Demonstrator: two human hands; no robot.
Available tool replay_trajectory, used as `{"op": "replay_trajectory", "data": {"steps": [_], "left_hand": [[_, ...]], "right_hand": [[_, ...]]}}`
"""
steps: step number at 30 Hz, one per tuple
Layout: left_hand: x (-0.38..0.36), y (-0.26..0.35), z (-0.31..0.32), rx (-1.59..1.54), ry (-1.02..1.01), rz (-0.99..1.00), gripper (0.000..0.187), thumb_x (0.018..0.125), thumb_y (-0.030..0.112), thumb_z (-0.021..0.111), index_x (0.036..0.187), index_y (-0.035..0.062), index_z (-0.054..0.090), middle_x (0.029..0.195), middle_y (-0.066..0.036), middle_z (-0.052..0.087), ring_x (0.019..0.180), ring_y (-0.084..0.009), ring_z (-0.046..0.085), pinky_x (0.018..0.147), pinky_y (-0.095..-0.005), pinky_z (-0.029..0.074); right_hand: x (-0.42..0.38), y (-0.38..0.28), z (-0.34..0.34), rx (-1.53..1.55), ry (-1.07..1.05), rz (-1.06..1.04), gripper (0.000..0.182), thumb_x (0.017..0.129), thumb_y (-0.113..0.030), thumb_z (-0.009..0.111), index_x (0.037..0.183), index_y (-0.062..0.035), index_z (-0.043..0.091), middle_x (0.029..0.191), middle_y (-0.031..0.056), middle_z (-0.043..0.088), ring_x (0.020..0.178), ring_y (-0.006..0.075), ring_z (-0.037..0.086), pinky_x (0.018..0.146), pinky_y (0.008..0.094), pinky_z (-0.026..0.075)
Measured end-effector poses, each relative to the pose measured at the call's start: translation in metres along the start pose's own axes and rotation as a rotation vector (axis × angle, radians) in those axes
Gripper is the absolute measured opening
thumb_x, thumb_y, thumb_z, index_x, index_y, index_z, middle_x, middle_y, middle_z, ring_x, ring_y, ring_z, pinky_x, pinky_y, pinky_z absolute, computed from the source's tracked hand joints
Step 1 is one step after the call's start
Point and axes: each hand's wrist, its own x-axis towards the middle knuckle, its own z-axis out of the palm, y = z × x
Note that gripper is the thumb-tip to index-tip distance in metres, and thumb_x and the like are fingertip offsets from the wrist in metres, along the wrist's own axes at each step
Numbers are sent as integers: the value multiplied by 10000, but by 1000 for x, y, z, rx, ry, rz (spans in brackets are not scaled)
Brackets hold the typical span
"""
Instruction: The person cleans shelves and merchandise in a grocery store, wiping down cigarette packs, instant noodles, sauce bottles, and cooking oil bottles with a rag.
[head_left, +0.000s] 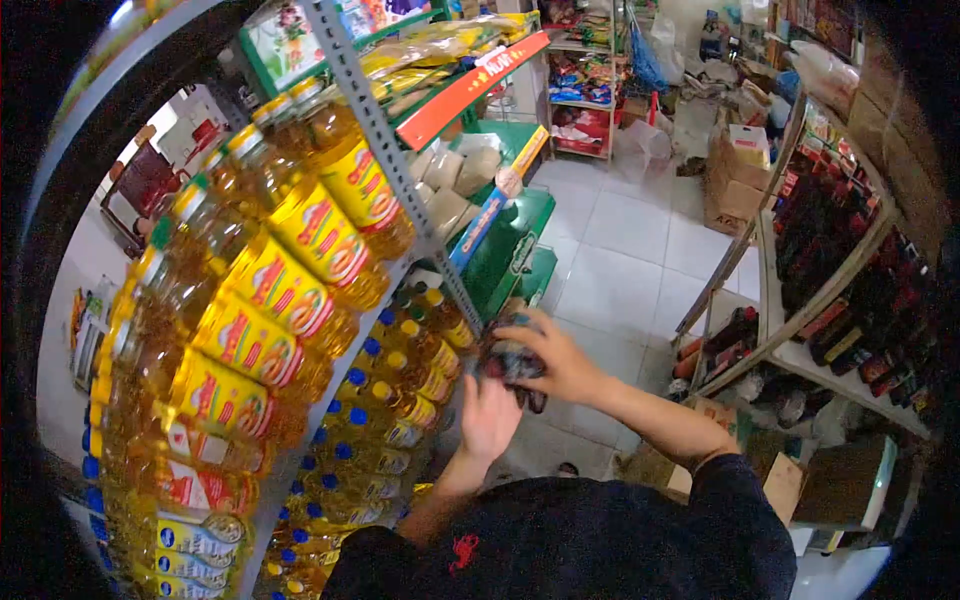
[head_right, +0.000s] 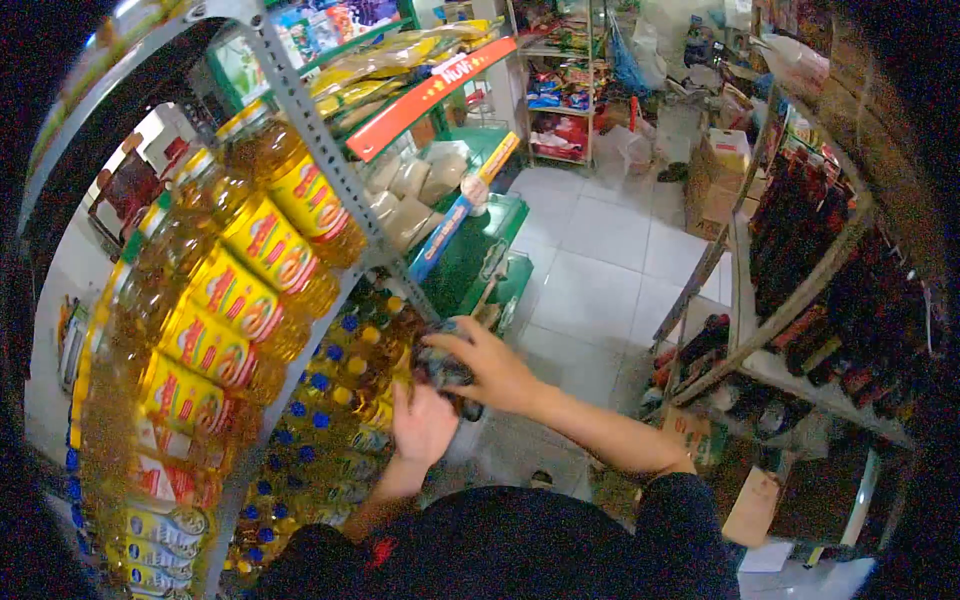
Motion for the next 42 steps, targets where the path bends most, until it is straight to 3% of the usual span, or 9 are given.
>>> {"op": "replay_trajectory", "data": {"steps": [3, 9, 12, 20, 22, 31, 34, 38, 42], "left_hand": [[46, -10, 15, 769, 143, 19, 587, 873, 447, 322, 1331, 98, 207, 1247, -83, 404, 1093, -213, 409, 920, -337, 306], [117, 15, -9, 1061, 101, 247, 535, 829, 206, 498, 1294, 59, 278, 1201, -124, 415, 1014, -197, 446, 880, -323, 343], [143, 33, -33, 1120, 191, 407, 480, 791, 110, 539, 1232, 25, 369, 1163, -127, 452, 1002, -205, 461, 853, -321, 363], [221, 80, -35, 1668, 487, 953, 415, 732, 139, 580, 1099, -25, 475, 1105, -171, 478, 1033, -307, 444, 908, -390, 317], [238, 90, -24, 1863, 392, 1170, 413, 732, 162, 581, 1093, -12, 481, 1106, -171, 482, 1036, -333, 440, 911, -421, 314], [290, 89, -18, 2189, 729, 1043, 589, 752, 188, 553, 1253, -17, 319, 1308, -213, 299, 1219, -385, 253, 993, -459, 189], [308, 79, -23, 2206, 907, 1001, 634, 754, 158, 554, 1290, -20, 266, 1354, -216, 214, 1257, -389, 170, 1009, -461, 141], [328, 70, -20, 2118, 1210, 1174, 555, 727, 91, 580, 1216, -61, 367, 1289, -231, 322, 1212, -418, 254, 984, -465, 207], [336, 72, -16, 2247, 1313, 1309, 500, 713, 69, 568, 1163, -77, 407, 1249, -239, 361, 1161, -417, 323, 965, -461, 242]], "right_hand": [[7, 45, -41, -165, 132, -70, 606, 634, -104, 673, 1176, -93, 404, 1136, 186, 424, 1083, 341, 410, 909, 375, 347], [78, 119, -91, 187, 454, 73, 547, 655, -56, 616, 1134, -30, 352, 1051, 154, 446, 1032, 266, 442, 892, 343, 347], [154, 131, -103, -169, 513, -123, 529, 627, -46, 648, 1099, -56, 411, 1094, 159, 385, 1025, 322, 425, 890, 349, 353], [326, 126, -75, -238, 224, -611, 517, 544, -136, 682, 1039, -126, 532, 1080, 163, 453, 981, 320, 473, 812, 370, 415], [339, 142, -79, -195, 213, -692, 480, 534, -157, 682, 997, -125, 560, 1061, 153, 486, 947, 317, 496, 771, 375, 431], [405, 265, -156, -6, 781, -348, 318, 550, -39, 646, 864, -66, 602, 909, 144, 533, 846, 295, 518, 754, 361, 416], [402, 251, -139, -66, 739, -478, 320, 536, -68, 654, 851, -100, 613, 912, 134, 531, 850, 292, 514, 739, 362, 418], [385, 202, -116, 40, 148, -834, 417, 428, -138, 691, 839, -139, 619, 958, 84, 514, 835, 289, 490, 672, 364, 419], [383, 181, -98, 167, 53, -964, 412, 446, -164, 688, 851, -143, 612, 916, 69, 507, 756, 246, 484, 604, 329, 422]]}}
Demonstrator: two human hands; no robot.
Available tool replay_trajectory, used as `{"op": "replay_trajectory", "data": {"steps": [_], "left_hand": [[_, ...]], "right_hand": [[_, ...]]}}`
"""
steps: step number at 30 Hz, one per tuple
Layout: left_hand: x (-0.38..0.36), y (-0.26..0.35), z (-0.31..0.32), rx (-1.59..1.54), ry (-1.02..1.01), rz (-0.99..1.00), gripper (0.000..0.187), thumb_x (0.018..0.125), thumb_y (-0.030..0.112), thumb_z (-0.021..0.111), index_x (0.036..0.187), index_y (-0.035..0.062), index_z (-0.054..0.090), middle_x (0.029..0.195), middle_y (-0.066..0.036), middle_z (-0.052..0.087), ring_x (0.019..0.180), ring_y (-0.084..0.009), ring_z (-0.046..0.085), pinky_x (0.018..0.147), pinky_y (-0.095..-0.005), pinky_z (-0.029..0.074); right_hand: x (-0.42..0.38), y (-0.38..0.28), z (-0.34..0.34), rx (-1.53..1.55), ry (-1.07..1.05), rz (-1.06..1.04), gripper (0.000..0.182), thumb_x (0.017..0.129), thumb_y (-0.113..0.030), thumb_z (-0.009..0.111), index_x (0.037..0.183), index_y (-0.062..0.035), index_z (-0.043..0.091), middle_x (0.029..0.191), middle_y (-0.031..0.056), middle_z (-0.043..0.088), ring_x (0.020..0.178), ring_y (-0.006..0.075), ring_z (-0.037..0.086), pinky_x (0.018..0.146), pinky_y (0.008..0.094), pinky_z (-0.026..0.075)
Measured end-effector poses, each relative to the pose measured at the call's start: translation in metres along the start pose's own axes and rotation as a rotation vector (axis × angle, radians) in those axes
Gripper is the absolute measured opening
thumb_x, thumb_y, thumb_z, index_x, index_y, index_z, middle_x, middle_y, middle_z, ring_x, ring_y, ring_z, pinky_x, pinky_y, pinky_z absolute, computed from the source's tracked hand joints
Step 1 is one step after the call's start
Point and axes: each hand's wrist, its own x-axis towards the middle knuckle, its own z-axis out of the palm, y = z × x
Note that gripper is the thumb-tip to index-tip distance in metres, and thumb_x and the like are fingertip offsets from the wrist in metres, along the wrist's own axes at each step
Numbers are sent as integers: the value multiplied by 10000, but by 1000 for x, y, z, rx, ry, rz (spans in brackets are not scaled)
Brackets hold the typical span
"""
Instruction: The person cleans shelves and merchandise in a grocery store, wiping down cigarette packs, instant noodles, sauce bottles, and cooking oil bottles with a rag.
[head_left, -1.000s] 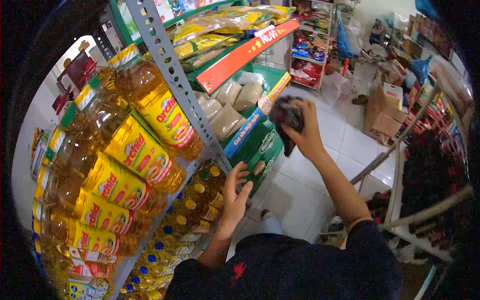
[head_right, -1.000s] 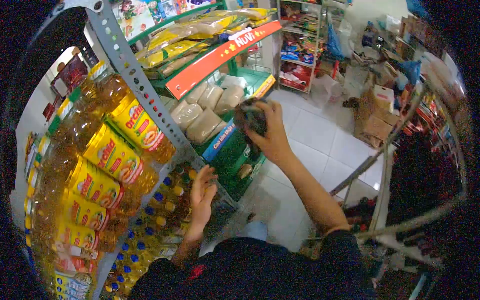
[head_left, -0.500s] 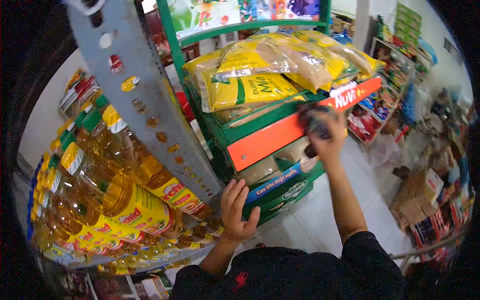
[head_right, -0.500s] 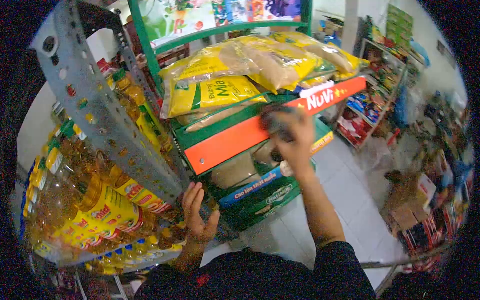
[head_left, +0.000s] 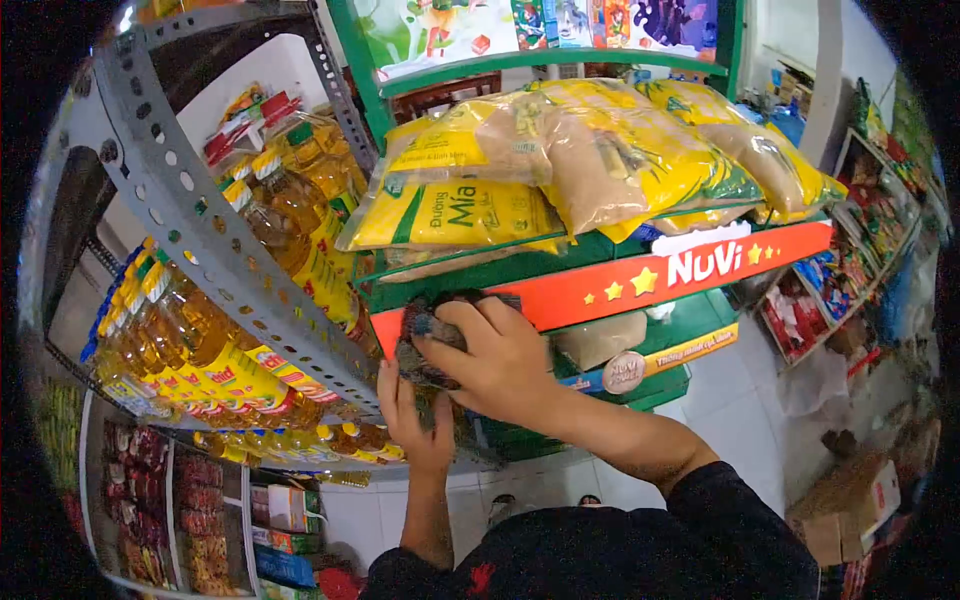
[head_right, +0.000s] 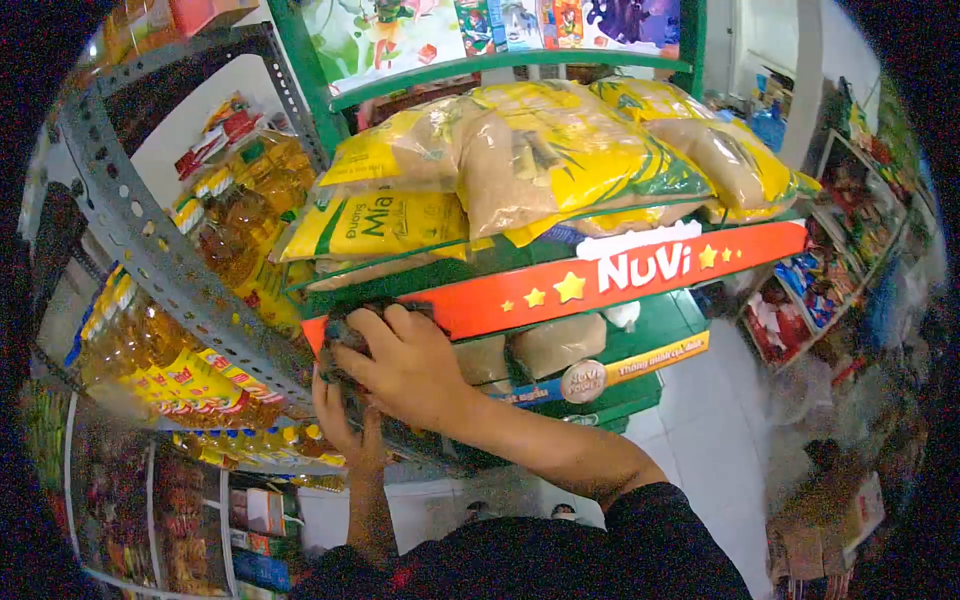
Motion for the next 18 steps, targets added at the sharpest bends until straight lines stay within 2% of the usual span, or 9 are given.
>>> {"op": "replay_trajectory", "data": {"steps": [2, 3, 8, 10, 11, 14, 15, 16, 18], "left_hand": [[-5, -2, -3, -25, 0, -140, 462, 712, 63, 570, 1134, -71, 436, 1221, -229, 392, 1136, -406, 356, 954, -460, 262], [-10, -7, -1, 94, 31, -71, 428, 717, 42, 563, 1117, -66, 457, 1196, -225, 417, 1122, -387, 381, 945, -451, 283], [-3, -12, 0, 156, 39, 68, 366, 739, 19, 542, 1092, -61, 487, 1132, -213, 478, 1074, -359, 442, 921, -414, 327], [-14, -19, 1, 143, 81, -8, 324, 748, 39, 543, 1057, -57, 518, 1078, -214, 517, 1019, -356, 489, 889, -398, 360], [-15, -20, -3, 80, -22, -109, 289, 763, 47, 516, 1029, -63, 534, 1068, -229, 525, 1000, -361, 507, 869, -393, 376], [-3, -20, -6, 78, 39, 17, 297, 760, 30, 471, 1033, -69, 531, 1099, -231, 511, 1008, -359, 502, 881, -388, 368], [2, -20, -3, 59, 78, 65, 304, 758, 22, 449, 1036, -72, 530, 1115, -232, 503, 1013, -358, 499, 887, -386, 364], [5, -20, -2, 51, 82, 78, 304, 758, 22, 449, 1036, -72, 530, 1115, -232, 503, 1013, -358, 499, 887, -386, 364], [2, -16, -1, 79, 94, 62, 331, 744, 30, 440, 1048, -72, 524, 1116, -229, 505, 1027, -363, 484, 902, -399, 348]], "right_hand": [[9, -1, 6, 70, -3, 5, 399, 464, -162, 683, 857, -146, 609, 899, 66, 503, 740, 231, 481, 581, 319, 421], [14, 0, 10, 53, 19, -15, 364, 497, -169, 666, 855, -146, 606, 873, 64, 496, 741, 228, 483, 569, 315, 422], [22, 12, 0, 100, 157, 40, 209, 587, -179, 604, 791, -138, 586, 787, 57, 460, 720, 218, 479, 534, 310, 423], [12, 2, 9, 74, 21, -94, 122, 624, -174, 575, 734, -125, 556, 760, 59, 441, 703, 222, 469, 529, 307, 427], [8, -4, 11, 72, 0, -159, 103, 627, -157, 575, 715, -122, 537, 750, 67, 430, 706, 227, 467, 527, 306, 428], [14, 8, 2, 108, 6, -149, 107, 629, -145, 569, 726, -117, 537, 757, 78, 433, 714, 236, 469, 527, 322, 429], [19, 17, -5, 112, 68, -116, 120, 633, -136, 560, 746, -105, 533, 769, 84, 438, 729, 241, 474, 522, 336, 425], [22, 17, -6, 101, 78, -120, 120, 633, -136, 560, 746, -105, 533, 769, 84, 438, 729, 241, 474, 522, 336, 425], [20, 12, -5, 61, 54, 3, 148, 625, -136, 568, 762, -94, 531, 784, 90, 445, 731, 250, 481, 525, 348, 429]]}}
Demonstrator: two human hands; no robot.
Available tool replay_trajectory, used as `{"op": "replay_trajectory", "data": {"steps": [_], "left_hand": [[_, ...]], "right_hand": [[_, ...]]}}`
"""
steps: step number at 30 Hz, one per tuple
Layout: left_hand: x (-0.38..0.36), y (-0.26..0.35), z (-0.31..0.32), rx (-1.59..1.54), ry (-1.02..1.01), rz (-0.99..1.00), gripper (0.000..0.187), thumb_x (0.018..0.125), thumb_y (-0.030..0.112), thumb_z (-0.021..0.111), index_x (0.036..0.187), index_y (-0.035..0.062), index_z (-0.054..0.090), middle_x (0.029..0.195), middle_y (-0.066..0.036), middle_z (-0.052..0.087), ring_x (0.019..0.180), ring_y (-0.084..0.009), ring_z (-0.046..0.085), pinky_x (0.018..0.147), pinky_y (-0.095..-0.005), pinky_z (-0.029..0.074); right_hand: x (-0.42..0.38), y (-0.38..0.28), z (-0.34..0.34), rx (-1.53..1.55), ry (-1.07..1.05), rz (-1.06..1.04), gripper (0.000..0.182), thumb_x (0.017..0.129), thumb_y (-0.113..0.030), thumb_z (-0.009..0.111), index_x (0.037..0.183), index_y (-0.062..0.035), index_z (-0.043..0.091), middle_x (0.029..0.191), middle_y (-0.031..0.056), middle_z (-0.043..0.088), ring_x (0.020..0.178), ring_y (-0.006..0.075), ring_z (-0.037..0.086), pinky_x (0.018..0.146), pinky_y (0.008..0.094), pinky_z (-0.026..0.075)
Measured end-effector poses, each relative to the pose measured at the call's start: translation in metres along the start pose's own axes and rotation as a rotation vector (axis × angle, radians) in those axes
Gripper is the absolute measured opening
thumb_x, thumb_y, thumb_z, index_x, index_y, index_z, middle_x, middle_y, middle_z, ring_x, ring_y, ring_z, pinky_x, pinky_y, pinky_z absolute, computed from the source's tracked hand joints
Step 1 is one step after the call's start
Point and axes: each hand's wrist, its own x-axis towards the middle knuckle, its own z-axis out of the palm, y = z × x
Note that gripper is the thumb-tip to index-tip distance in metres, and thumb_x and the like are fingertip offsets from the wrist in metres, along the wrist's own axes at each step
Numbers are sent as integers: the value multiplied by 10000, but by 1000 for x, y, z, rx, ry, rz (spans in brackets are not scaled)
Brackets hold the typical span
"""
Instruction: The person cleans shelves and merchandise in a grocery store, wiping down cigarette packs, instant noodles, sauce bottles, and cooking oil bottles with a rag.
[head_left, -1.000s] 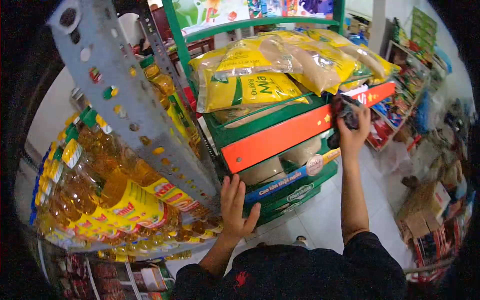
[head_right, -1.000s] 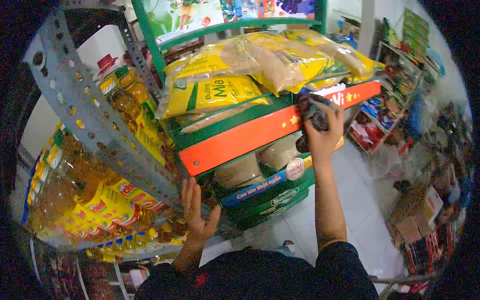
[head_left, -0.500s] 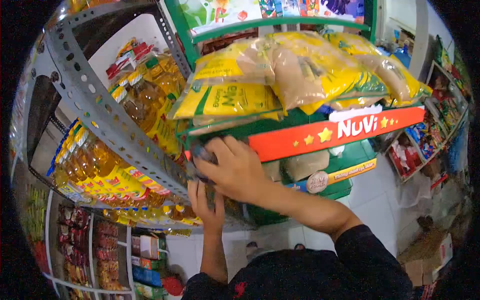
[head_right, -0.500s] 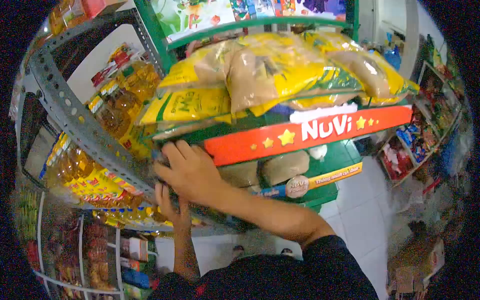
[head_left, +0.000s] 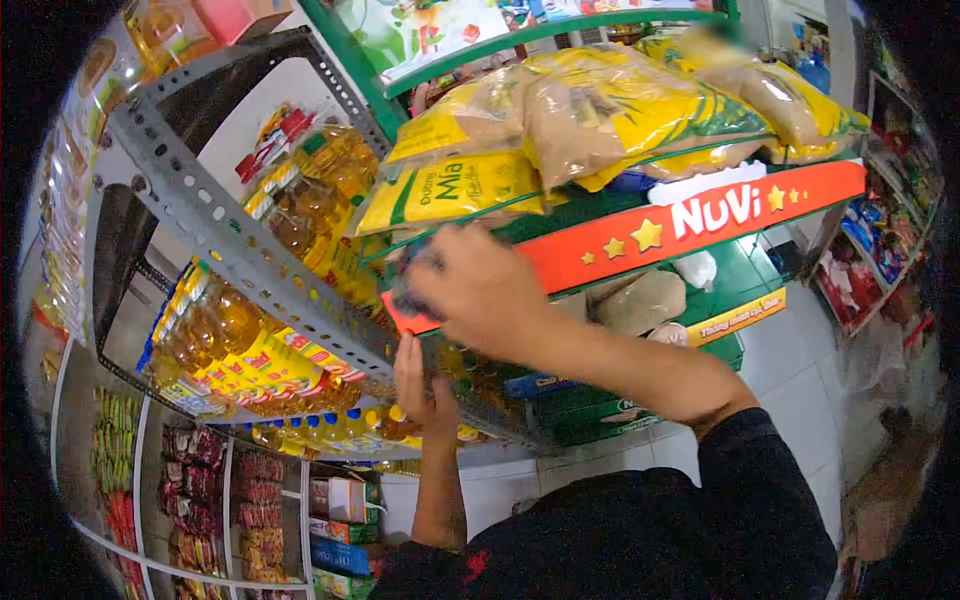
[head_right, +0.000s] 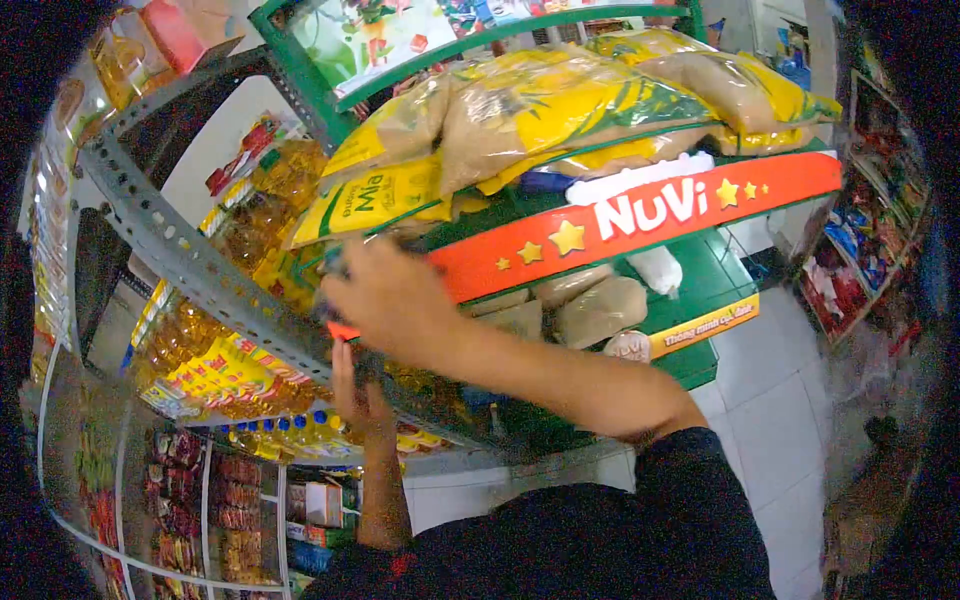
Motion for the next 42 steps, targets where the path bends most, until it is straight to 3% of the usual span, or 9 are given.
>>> {"op": "replay_trajectory", "data": {"steps": [2, 4, 13, 16, 20, 25, 29, 35, 42], "left_hand": [[-17, -13, 1, -91, -50, -38, 442, 833, 264, 433, 1126, -64, 471, 1230, -213, 416, 1153, -322, 387, 956, -402, 295], [-22, -22, 8, -109, 93, -68, 386, 688, 23, 423, 1048, -70, 526, 1123, -226, 503, 1043, -370, 466, 915, -427, 324], [57, 60, -26, -373, 305, 3, 136, 637, -54, 434, 721, -14, 532, 839, -157, 581, 723, -259, 531, 691, -328, 422], [122, 148, -65, -234, -161, 347, 117, 682, 75, 581, 713, 12, 488, 741, -154, 557, 632, -231, 508, 590, -300, 433], [155, 241, -122, 429, -792, 224, 118, 669, 168, 565, 721, 69, 527, 684, -102, 558, 612, -243, 526, 545, -324, 437], [140, 291, -141, 388, -780, 335, 152, 725, 163, 579, 684, 30, 518, 787, -114, 521, 618, -239, 497, 507, -358, 394], [107, 247, -184, 64, -736, 340, 142, 773, 162, 523, 806, 26, 546, 878, -134, 555, 645, -258, 509, 512, -376, 391], [61, 150, -130, 55, 497, 525, 142, 710, 85, 541, 845, 48, 517, 866, -111, 549, 747, -229, 515, 630, -359, 417], [61, 61, -49, 190, -75, 5, 384, 677, -15, 508, 1061, -21, 494, 993, -169, 541, 930, -315, 506, 828, -363, 387]], "right_hand": [[-7, -9, 15, -6, -42, -64, 169, 614, -137, 579, 768, -88, 530, 796, 96, 447, 720, 251, 488, 531, 345, 432], [-6, -10, 15, 8, -4, -113, 170, 609, -150, 588, 757, -87, 531, 771, 94, 449, 696, 250, 489, 527, 342, 434], [-27, 3, -28, -19, -138, 112, 316, 534, -105, 652, 823, -104, 525, 826, 91, 453, 754, 265, 512, 559, 372, 446], [-30, -6, -8, 12, -98, 35, 317, 525, -94, 647, 816, -96, 522, 820, 91, 443, 762, 274, 506, 568, 378, 447], [-34, 16, -45, 32, -140, 64, 435, 464, -104, 690, 876, -113, 553, 827, 85, 463, 764, 266, 514, 590, 379, 444], [-44, 31, -61, -47, -77, 96, 444, 465, -116, 702, 885, -123, 559, 828, 81, 470, 760, 262, 518, 582, 371, 436], [-27, 11, -26, 0, -87, 47, 305, 518, -114, 670, 786, -95, 527, 791, 87, 451, 745, 264, 501, 565, 371, 434], [-11, -27, 31, 101, -45, -98, 237, 587, -99, 589, 813, -77, 523, 846, 115, 440, 791, 275, 492, 511, 359, 470], [-39, 30, -59, -2, -110, 39, 399, 498, -89, 677, 881, -98, 568, 813, 87, 472, 757, 259, 512, 570, 353, 443]]}}
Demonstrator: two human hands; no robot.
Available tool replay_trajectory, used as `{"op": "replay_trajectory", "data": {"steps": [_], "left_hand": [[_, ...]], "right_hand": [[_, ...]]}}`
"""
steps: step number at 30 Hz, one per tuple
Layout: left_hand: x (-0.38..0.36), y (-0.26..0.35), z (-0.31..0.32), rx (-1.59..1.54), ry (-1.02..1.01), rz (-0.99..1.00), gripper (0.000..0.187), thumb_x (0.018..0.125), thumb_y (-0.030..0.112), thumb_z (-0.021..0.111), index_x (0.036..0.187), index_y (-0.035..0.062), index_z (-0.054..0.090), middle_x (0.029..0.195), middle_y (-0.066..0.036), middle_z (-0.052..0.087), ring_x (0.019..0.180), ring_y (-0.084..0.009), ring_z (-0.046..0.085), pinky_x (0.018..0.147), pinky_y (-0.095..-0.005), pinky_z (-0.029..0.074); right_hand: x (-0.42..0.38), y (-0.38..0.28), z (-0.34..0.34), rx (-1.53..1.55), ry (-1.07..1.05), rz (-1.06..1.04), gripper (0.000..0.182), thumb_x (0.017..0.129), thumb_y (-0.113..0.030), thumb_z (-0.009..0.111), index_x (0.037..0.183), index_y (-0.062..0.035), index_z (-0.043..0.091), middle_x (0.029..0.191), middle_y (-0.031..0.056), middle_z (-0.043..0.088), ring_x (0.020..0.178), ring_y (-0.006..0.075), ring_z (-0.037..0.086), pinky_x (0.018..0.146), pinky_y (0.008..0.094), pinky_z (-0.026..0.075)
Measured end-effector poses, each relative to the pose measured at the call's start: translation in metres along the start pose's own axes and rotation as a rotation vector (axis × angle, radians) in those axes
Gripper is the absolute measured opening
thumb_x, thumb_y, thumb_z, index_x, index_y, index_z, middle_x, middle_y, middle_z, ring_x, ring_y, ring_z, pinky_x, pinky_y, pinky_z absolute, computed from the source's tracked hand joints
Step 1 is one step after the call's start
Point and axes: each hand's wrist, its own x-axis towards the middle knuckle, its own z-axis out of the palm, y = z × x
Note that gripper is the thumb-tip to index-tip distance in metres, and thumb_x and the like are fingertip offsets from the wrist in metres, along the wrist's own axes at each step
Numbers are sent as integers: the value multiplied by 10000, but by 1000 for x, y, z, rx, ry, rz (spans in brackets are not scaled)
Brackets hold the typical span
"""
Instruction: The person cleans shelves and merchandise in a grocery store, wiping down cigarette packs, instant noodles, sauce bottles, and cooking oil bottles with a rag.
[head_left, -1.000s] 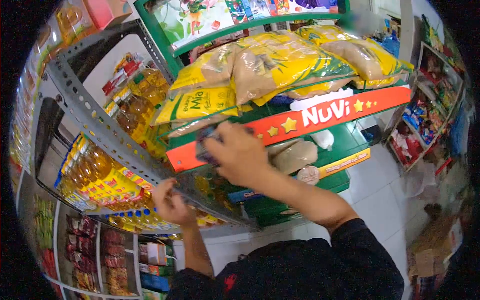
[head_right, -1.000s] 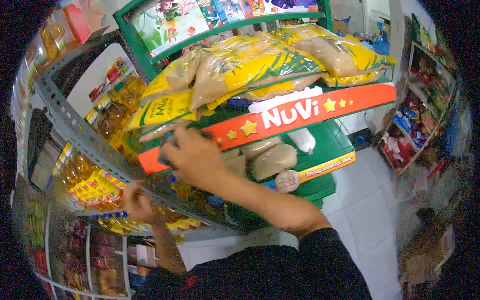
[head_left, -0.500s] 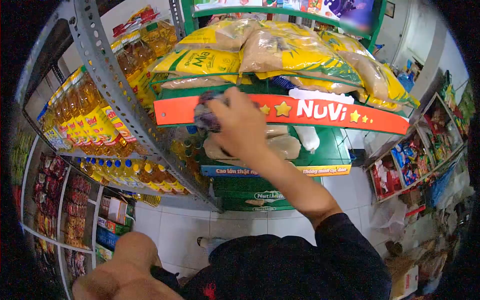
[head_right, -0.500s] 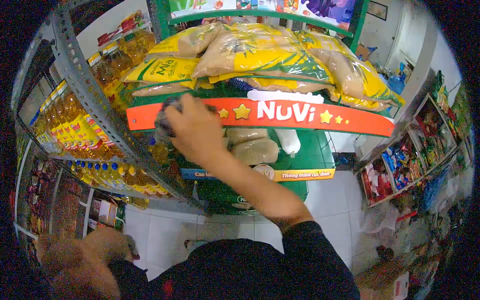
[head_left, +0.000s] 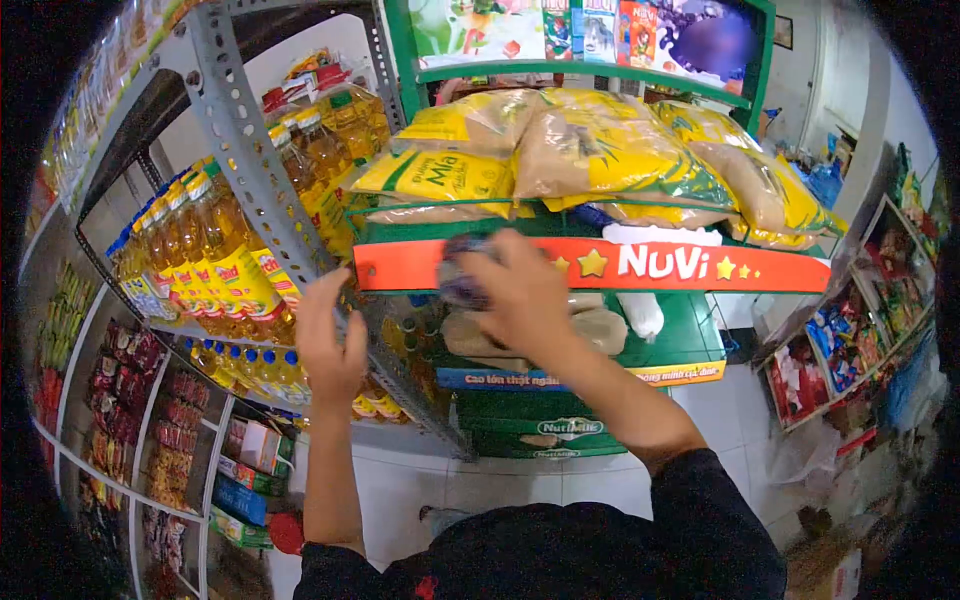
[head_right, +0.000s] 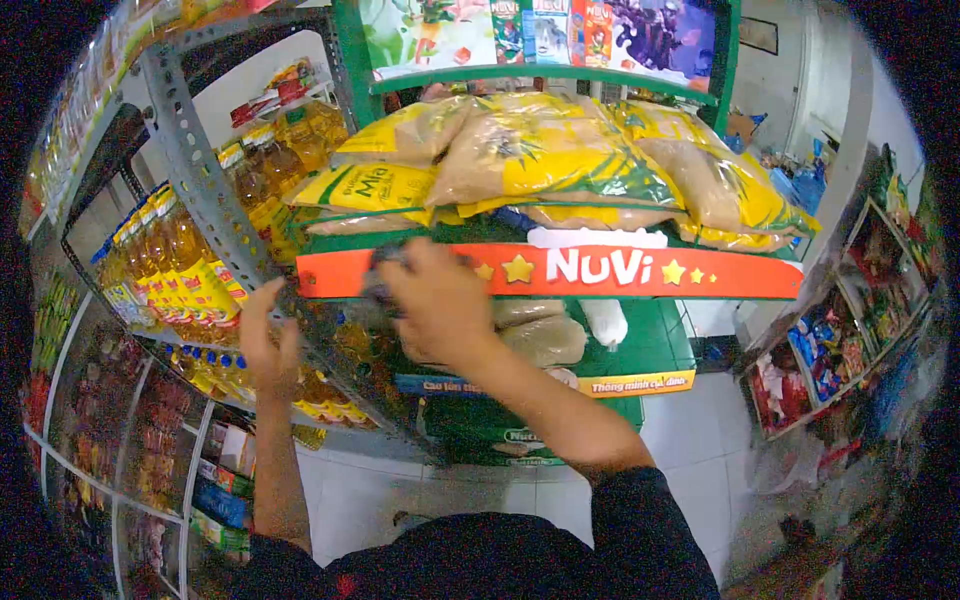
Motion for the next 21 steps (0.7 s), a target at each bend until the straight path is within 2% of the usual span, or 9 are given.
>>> {"op": "replay_trajectory", "data": {"steps": [2, 5, 7, 9, 12, 13, 14, 16, 21], "left_hand": [[-6, -11, 16, -5, -138, -31, 486, 673, -14, 497, 1156, -16, 442, 1160, -187, 469, 1098, -339, 425, 942, -379, 314], [-12, -6, 28, 12, -226, -75, 549, 674, -14, 487, 1213, -20, 385, 1269, -193, 367, 1192, -335, 330, 992, -381, 257], [-19, -13, 36, -9, -204, -51, 564, 672, -16, 487, 1223, -25, 368, 1280, -193, 351, 1200, -335, 318, 993, -381, 255], [-25, -19, 39, -3, -194, -27, 606, 666, -24, 484, 1250, -35, 322, 1294, -201, 328, 1207, -346, 303, 992, -388, 255], [-32, -18, 40, -16, -177, -67, 578, 661, -23, 488, 1220, -39, 345, 1295, -219, 316, 1207, -372, 289, 991, -403, 251], [-39, -19, 43, -24, -171, -57, 542, 727, 54, 522, 1228, -39, 337, 1293, -256, 292, 1220, -389, 253, 1005, -412, 215], [-44, -15, 45, -13, -169, -61, 542, 727, 54, 522, 1228, -39, 337, 1293, -256, 292, 1220, -389, 253, 1005, -412, 215], [-50, -8, 47, -39, -175, -222, 509, 739, 116, 553, 1187, -43, 372, 1263, -276, 319, 1196, -421, 269, 991, -436, 227], [-61, -20, 57, -68, -207, -245, 541, 714, 141, 586, 1171, -50, 368, 1245, -292, 317, 1192, -444, 244, 1001, -456, 184]], "right_hand": [[-9, 11, -16, -32, 52, 23, 398, 494, -85, 684, 877, -96, 577, 797, 85, 475, 741, 260, 517, 569, 349, 435], [-9, 9, -23, -132, 65, 106, 388, 488, -83, 691, 860, -93, 585, 781, 77, 484, 715, 257, 524, 562, 338, 426], [-4, 5, -15, -105, -27, 95, 467, 492, -115, 702, 922, -108, 521, 878, 101, 452, 814, 281, 505, 600, 380, 443], [4, -5, 4, -90, -38, 55, 444, 492, -107, 697, 899, -102, 519, 872, 103, 450, 815, 282, 501, 594, 381, 446], [28, -32, 42, -2, -77, -46, 372, 517, -97, 660, 866, -92, 529, 843, 99, 445, 801, 267, 498, 573, 369, 457], [35, -39, 57, 9, -75, -71, 387, 512, -106, 662, 882, -97, 551, 842, 90, 451, 804, 252, 505, 579, 363, 457], [45, -48, 71, 19, -75, -76, 387, 512, -106, 662, 882, -97, 551, 842, 90, 451, 804, 252, 505, 579, 363, 457], [59, -60, 90, 10, -54, -120, 344, 538, -131, 650, 864, -95, 545, 843, 102, 438, 816, 260, 498, 565, 358, 462], [59, -59, 85, 38, -86, -138, 332, 535, -130, 647, 848, -96, 542, 839, 104, 434, 803, 257, 499, 544, 347, 463]]}}
